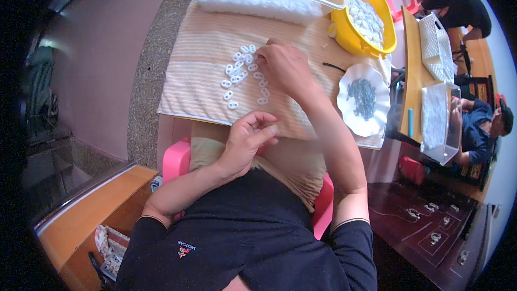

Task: Manually assembling small white plastic components by inserting tiny grey plastic pieces into them at a workbench.

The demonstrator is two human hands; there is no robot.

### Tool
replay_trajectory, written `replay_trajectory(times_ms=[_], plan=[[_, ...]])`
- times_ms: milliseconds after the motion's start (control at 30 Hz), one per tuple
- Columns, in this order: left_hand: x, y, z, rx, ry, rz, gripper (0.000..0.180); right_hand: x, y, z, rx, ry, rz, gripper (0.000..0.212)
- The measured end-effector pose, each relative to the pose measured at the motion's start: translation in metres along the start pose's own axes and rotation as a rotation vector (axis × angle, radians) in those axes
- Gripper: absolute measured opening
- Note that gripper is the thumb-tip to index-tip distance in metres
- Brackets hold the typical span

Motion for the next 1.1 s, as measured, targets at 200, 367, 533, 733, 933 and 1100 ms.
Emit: replay_trajectory(times_ms=[200, 367, 533, 733, 933, 1100], plan=[[0.0, 0.001, 0.002, 0.0, 0.021, 0.002, 0.019, 0.004, 0.003, -0.003, 0.027, 0.01, -0.035, 0.017], [0.003, 0.003, 0.002, -0.03, 0.039, 0.01, 0.017, -0.013, 0.014, 0.005, 0.27, -0.043, -0.036, 0.016], [0.003, 0.002, 0.01, -0.161, -0.099, 0.047, 0.017, -0.071, 0.031, -0.003, 0.607, -0.101, -0.059, 0.014], [0.002, -0.001, 0.006, -0.188, -0.111, -0.027, 0.018, -0.117, 0.024, -0.013, 0.905, -0.131, -0.073, 0.01], [0.001, -0.002, 0.004, -0.161, -0.054, -0.109, 0.018, -0.137, 0.016, -0.011, 1.046, -0.203, -0.009, 0.009], [-0.001, -0.005, -0.001, -0.125, 0.0, -0.091, 0.024, -0.147, 0.011, 0.01, 0.843, -0.241, 0.086, 0.011]])
Point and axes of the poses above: each hand's wrist, its own x-axis towards the middle knuckle, its own y-axis out of the back of the hand, z = x × y, the point moved 2 cm from there along x, towards the middle knuckle, and after that the axes turned 8 degrees about -x, right-handed, at the moved point
